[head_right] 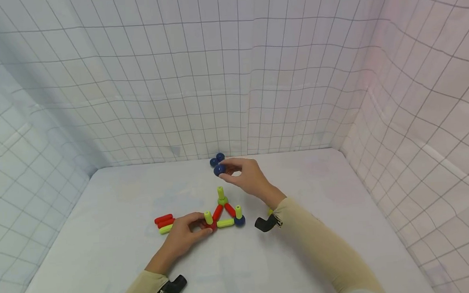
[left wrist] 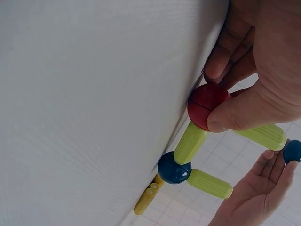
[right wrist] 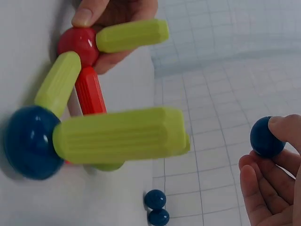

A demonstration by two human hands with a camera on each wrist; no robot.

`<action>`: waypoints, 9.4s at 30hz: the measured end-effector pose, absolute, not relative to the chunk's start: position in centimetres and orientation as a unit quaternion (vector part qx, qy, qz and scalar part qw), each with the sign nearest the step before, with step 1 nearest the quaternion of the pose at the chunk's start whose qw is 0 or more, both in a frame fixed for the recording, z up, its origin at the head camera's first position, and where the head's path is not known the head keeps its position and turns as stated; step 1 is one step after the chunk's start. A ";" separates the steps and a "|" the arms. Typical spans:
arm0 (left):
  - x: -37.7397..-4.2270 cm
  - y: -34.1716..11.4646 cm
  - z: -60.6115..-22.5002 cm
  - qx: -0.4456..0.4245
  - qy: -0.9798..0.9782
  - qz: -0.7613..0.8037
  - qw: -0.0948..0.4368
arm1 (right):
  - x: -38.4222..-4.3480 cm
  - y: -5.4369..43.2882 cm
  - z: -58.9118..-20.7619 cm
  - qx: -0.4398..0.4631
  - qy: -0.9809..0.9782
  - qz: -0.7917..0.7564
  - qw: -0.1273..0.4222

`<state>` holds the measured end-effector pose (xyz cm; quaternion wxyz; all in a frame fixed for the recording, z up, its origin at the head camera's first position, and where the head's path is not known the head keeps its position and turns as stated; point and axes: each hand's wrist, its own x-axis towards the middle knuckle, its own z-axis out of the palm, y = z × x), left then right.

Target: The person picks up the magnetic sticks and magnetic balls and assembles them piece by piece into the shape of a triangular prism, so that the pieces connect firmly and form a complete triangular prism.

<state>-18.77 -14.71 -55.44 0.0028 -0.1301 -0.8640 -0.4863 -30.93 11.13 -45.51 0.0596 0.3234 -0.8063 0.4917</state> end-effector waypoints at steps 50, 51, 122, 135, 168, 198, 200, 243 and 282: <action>-18.9 -14.6 -55.4 -0.186 -0.860 -0.471 0.055 | -24.2 9.1 -47.8 0.429 -0.799 0.421 -0.012; -18.9 -14.6 -55.4 -0.185 -0.860 -0.472 0.054 | -24.2 9.1 -47.8 0.430 -0.800 0.419 -0.010; -18.9 -14.8 -56.0 -0.150 -0.859 -0.489 0.025 | -38.3 8.6 -46.1 0.345 -0.866 0.362 0.014; -18.9 -14.9 -55.6 -0.151 -0.860 -0.487 0.008 | -40.7 6.9 -48.0 0.301 -0.894 0.331 -0.008; -18.8 -15.0 -55.9 -0.162 -0.861 -0.482 0.021 | -41.7 5.0 -51.3 0.297 -0.906 0.300 -0.025; -19.0 -14.8 -55.8 -0.161 -0.864 -0.476 0.021 | -40.5 6.4 -52.6 0.250 -0.891 0.379 -0.006; -19.0 -14.8 -55.7 -0.158 -0.865 -0.476 0.020 | -40.4 6.7 -52.6 0.242 -0.890 0.386 -0.002; -19.0 -14.6 -55.9 -0.147 -0.866 -0.477 0.019 | -34.5 10.9 -47.4 0.264 -0.839 0.475 0.042; -19.1 -14.7 -55.7 -0.153 -0.859 -0.488 0.017 | -30.5 10.6 -47.0 0.325 -0.820 0.471 0.012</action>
